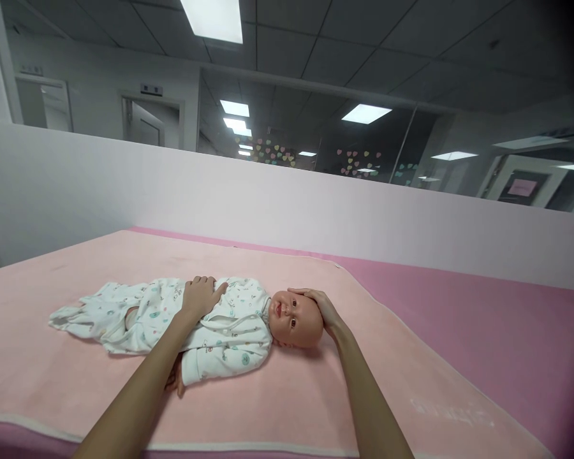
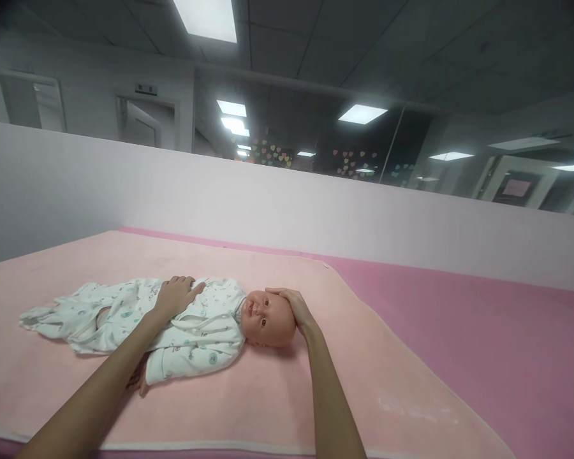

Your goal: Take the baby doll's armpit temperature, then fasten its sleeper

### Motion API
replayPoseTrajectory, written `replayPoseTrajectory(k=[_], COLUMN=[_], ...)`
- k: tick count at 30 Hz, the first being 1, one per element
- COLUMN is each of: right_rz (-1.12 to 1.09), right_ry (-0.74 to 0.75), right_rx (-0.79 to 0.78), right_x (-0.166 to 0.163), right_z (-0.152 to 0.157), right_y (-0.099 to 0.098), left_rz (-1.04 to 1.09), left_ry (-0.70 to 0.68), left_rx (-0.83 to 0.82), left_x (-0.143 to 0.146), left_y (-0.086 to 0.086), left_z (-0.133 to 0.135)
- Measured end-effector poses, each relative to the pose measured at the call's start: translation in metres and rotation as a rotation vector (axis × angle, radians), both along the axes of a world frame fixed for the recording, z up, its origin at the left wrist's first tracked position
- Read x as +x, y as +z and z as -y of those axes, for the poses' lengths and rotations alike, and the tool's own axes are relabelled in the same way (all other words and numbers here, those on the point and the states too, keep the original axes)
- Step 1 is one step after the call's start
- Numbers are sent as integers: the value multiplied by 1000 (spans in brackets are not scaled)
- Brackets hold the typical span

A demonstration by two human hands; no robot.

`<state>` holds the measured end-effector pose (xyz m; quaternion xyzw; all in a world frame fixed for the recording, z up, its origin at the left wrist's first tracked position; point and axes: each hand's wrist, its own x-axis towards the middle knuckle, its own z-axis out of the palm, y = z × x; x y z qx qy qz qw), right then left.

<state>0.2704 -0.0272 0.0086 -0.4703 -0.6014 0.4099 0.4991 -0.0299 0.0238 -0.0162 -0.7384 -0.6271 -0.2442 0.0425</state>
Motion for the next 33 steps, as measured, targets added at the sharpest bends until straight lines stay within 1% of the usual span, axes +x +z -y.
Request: replayPoseTrajectory(k=[7,15,27,33], right_rz=[12,-52,1,-11], right_ry=[-20,-21,-23,-25], right_rx=[7,12,33,36], right_x=[3,4,4,4], right_z=[-4,-6,-5,-5], right_y=[-3,-5,-5,-5], left_rz=[6,2,15,13], left_ry=[4,-2,-9,-6], left_rx=[-2,12,4,-6], left_x=[0,0,-1,0], left_y=[0,-1,0,2], left_z=[0,0,0,3])
